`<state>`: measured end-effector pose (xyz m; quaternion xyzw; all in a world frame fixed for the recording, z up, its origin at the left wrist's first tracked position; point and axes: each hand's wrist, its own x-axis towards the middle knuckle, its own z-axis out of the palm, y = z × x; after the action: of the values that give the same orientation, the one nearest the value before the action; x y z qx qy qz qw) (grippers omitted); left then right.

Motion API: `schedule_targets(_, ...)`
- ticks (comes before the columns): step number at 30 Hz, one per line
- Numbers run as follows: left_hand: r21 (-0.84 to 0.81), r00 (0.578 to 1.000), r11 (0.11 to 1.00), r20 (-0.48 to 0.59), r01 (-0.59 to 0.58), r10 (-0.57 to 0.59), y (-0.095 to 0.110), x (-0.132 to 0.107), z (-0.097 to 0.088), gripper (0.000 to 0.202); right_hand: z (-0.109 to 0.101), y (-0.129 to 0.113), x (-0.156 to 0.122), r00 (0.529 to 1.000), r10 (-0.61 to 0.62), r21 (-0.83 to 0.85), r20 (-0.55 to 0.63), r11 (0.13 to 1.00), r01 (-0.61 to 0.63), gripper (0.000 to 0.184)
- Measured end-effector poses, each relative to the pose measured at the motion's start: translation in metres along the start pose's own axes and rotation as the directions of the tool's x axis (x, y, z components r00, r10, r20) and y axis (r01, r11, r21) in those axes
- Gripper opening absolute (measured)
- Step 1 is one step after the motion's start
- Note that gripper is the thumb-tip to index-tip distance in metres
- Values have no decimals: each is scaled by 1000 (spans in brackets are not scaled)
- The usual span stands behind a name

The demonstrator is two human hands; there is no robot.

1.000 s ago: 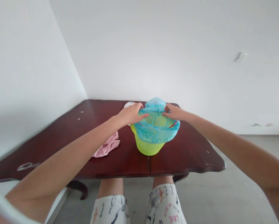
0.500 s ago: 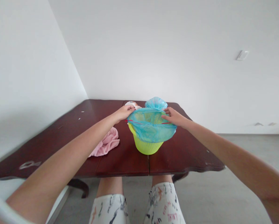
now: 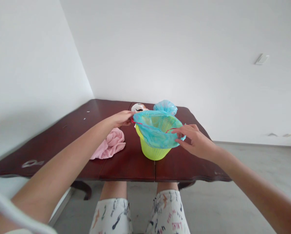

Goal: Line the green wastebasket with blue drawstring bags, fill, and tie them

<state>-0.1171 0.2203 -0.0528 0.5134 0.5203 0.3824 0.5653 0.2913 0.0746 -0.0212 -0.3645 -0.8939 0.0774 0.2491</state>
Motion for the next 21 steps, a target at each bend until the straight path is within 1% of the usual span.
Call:
schedule_targets(3, -21, 1000, 1000, 1, 12, -12, 4, -9, 1, 45, 4, 3, 6, 999, 38, 0, -5, 999, -38, 28)
schedule_targets(5, -16, 1000, 1000, -12, -1, 1, 7, -13, 4, 46, 6, 10, 16, 995, 102, -2, 2, 995, -102, 33)
schedule_targets(8, 15, 997, 999, -61, -45, 46, 9, -15, 5, 46, 9, 22, 29, 980, 192, -16, 54, 981, -191, 44)
schedule_targets(10, 50, 993, 996, -92, -69, 74, 8, -19, 2, 46, 9, 26, 33, 979, 182, -10, 89, 983, -182, 47)
schedule_targets(12, 78, 986, 993, -133, -86, 96, 6, -27, -2, 45, 7, 25, 33, 987, 132, 36, 95, 990, -136, 36)
schedule_targets(13, 102, 977, 987, -165, -122, 138, 5, -34, -3, 45, 5, 22, 32, 992, 102, 61, 75, 992, -107, 28)
schedule_targets(14, 161, 955, 966, -187, -201, 230, 5, -42, -2, 44, 4, 18, 31, 997, 74, 75, 37, 994, -76, 22)
schedule_targets(15, 260, 915, 912, -172, -316, 366, 6, -52, 0, 45, 2, 14, 30, 999, 51, 73, -17, 996, -50, 19)
schedule_targets(16, 381, 849, 807, -96, -450, 519, 7, -62, 4, 48, 0, 10, 30, 996, 35, 57, -80, 998, -30, 17)
schedule_targets(17, 493, 763, 651, 41, -577, 645, 10, -72, 11, 56, -1, 6, 31, 989, 25, 36, -145, 999, -20, 17)
schedule_targets(18, 566, 674, 474, 208, -674, 709, 14, -79, 20, 66, -2, 2, 32, 978, 19, 17, -206, 1000, -15, 18)
schedule_targets(19, 597, 609, 327, 360, -733, 707, 19, -84, 30, 75, -2, -1, 35, 965, 17, 3, -263, 1000, -17, 18)
schedule_targets(20, 608, 582, 239, 462, -757, 669, 25, -85, 42, 83, -2, -4, 39, 949, 16, -9, -315, 1000, -20, 18)
schedule_targets(21, 622, 583, 191, 520, -759, 624, 31, -83, 54, 87, -2, -5, 43, 933, 10, -22, -359, 1000, -20, 18)
